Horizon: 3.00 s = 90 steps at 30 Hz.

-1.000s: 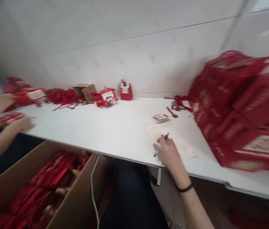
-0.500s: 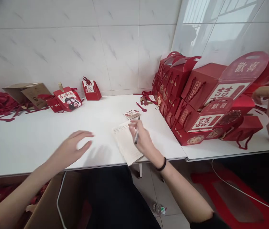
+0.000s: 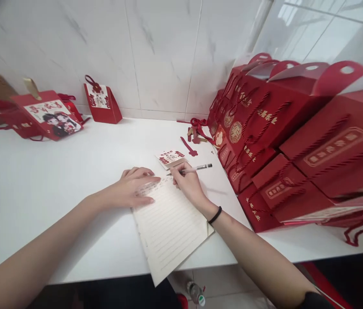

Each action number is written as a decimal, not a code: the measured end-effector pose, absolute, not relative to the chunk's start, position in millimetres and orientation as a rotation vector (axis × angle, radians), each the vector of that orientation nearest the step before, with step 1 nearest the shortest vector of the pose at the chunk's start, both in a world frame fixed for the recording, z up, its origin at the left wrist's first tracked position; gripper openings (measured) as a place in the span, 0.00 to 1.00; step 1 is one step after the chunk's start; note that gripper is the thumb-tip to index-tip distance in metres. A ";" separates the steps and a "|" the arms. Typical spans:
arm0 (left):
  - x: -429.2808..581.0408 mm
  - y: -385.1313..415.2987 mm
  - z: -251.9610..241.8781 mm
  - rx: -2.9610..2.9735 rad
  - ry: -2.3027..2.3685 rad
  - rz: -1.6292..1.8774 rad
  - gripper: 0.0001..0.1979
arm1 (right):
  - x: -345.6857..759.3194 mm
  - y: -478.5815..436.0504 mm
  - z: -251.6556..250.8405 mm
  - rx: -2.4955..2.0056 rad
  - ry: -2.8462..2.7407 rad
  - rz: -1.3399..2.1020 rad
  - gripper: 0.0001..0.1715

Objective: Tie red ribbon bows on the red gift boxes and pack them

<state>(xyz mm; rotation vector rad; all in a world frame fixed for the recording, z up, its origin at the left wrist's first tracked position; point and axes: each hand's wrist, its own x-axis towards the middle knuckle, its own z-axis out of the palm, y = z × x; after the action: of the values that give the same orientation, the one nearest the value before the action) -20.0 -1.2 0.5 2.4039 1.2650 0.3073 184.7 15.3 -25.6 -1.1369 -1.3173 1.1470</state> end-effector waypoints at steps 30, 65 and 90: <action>-18.4 1.0 -8.5 2.313 1.241 0.357 0.29 | 186.1 4.0 -18.6 -1.382 -1.648 0.872 0.19; -32.8 4.0 2.5 2.178 1.412 0.752 0.23 | 220.3 47.3 -24.4 -1.391 -1.148 1.040 0.34; -215.1 75.4 78.8 1.703 2.276 1.281 0.04 | 205.4 46.4 -15.1 -1.453 -1.065 1.059 0.30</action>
<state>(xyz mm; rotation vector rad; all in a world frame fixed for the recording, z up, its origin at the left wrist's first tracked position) -215.1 75.4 78.8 1.7025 2.2762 1.2811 205.4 46.4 -15.1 -1.4534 -1.0650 1.0593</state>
